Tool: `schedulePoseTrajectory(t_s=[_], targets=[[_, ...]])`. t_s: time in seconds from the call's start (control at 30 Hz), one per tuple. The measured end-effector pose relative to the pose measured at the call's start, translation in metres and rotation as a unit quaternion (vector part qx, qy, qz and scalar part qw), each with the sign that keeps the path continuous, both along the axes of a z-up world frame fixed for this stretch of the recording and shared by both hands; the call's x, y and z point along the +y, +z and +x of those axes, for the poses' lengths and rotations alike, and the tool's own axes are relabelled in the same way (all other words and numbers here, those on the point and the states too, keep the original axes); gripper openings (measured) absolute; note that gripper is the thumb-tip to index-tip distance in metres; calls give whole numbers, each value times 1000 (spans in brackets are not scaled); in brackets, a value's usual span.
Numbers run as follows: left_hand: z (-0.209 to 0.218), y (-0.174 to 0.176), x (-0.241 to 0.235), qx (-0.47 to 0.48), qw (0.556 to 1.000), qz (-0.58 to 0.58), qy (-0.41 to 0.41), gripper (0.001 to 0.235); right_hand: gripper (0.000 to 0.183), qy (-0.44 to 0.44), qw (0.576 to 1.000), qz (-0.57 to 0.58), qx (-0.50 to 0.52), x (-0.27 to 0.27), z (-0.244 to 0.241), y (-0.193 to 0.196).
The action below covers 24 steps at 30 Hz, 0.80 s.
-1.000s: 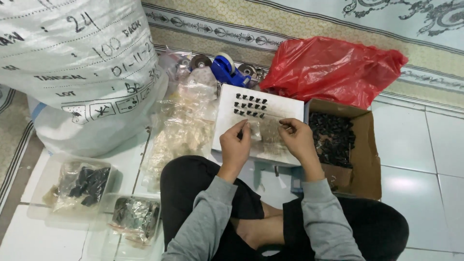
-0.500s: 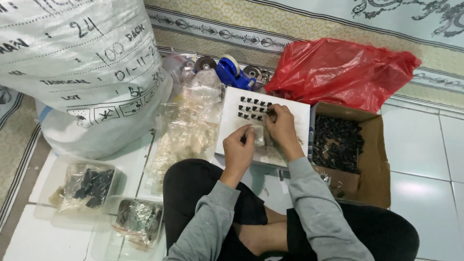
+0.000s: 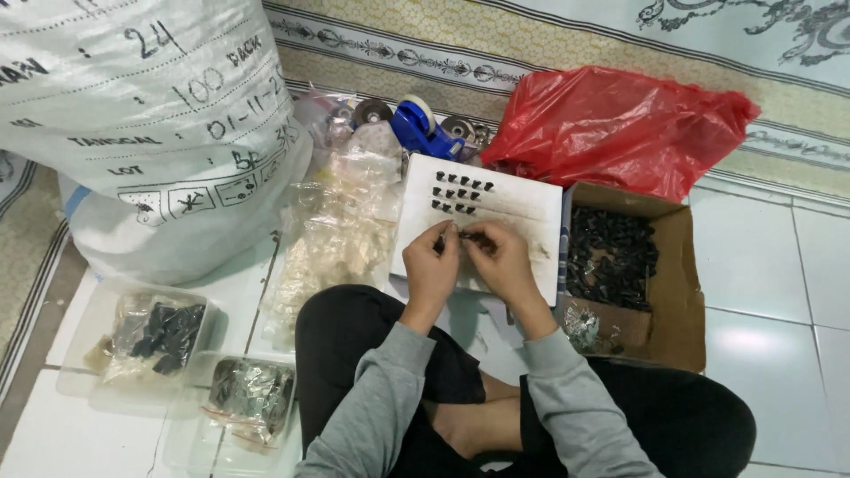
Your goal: The person sits on the floor and picks small black objects from a cardboard box, placing them into a white tray. The person then transfers the objects from the tray into a small plastic bag, seals it, and places the bag into the box.
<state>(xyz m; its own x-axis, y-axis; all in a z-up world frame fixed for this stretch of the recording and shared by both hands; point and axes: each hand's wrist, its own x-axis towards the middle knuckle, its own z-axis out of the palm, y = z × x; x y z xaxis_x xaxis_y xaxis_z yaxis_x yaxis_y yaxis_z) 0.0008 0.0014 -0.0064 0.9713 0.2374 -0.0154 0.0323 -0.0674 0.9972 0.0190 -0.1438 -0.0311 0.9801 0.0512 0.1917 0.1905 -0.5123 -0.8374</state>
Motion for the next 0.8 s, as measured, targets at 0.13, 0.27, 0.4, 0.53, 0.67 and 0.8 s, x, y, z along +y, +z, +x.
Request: schedulePoseTrajectory(t_s=[0.13,0.27,0.4,0.53,0.67,0.8], targets=[[-3,5,1,-5,1000,-6,11,32,28,-25,1000,9,-10,-2,-4,12],[-7,2,-2,-12,1000,4,-13,32,37,-51,989,101,100,-14,4,-1],[-15,18,4,-9,996,69,-48,40,33,-86,976,151,130,-21,8,-8],[-10,-8,4,-28,988,149,-15,41,27,-107,985,106,79,-8,-4,-2],[-6,-18,0,-85,984,153,-28,32,26,-100,982,144,70,-7,0,8],[-7,4,3,-76,984,152,-54,29,25,-70,980,162,91,-18,-1,13]])
